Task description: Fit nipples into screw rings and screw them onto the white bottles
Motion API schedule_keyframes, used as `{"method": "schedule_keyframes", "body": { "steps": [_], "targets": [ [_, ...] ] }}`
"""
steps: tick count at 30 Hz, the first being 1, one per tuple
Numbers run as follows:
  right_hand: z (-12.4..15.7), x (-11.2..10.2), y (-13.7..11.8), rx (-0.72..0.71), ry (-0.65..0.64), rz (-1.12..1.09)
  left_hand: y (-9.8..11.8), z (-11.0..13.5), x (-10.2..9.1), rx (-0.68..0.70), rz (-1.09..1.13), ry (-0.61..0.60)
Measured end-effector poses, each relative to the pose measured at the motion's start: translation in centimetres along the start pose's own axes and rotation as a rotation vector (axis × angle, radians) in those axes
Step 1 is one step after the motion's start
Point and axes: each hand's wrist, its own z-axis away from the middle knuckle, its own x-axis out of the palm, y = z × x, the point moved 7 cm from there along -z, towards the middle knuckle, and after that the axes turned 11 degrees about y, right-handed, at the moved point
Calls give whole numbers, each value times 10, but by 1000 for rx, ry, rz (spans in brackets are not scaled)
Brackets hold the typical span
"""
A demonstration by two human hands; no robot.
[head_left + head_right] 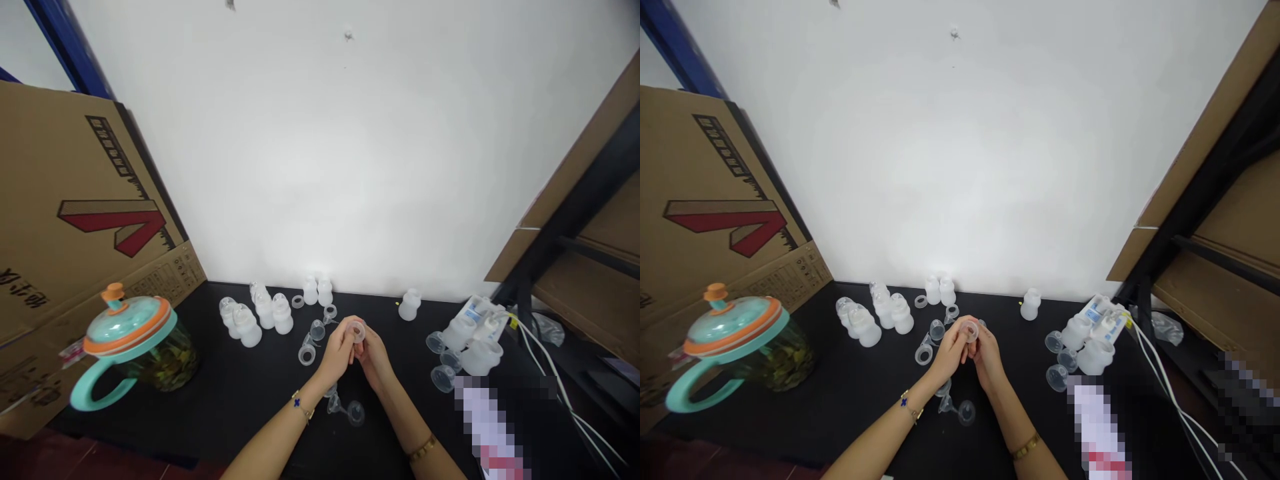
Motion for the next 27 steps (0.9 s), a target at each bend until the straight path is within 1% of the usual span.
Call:
{"method": "schedule_keyframes", "body": {
  "steps": [3, 5, 9, 11, 13, 18, 22, 27],
  "targets": [
    [0, 0, -1, 1, 6, 19, 3, 1, 0, 3, 12, 20],
    [0, -2, -2, -17, 41, 49, 6, 2, -1, 10, 6, 42],
    [-2, -9, -8, -116, 113, 193, 10, 0, -14, 31, -88, 150],
    [-3, -10, -10, -169, 122, 270, 10, -1, -21, 39, -141, 205],
    [-3, -9, -12, -221, 111, 317, 10, -1, -25, 53, -189, 229],
    [2, -3, -18, -348, 46, 410, 13, 3, -21, 68, -222, 201],
    [5, -5, -22, -406, 70, 467, 15, 5, -16, 41, -170, 152],
    [8, -5, -23, -448, 74, 527, 16, 5, -17, 42, -159, 152]
  ]
}}
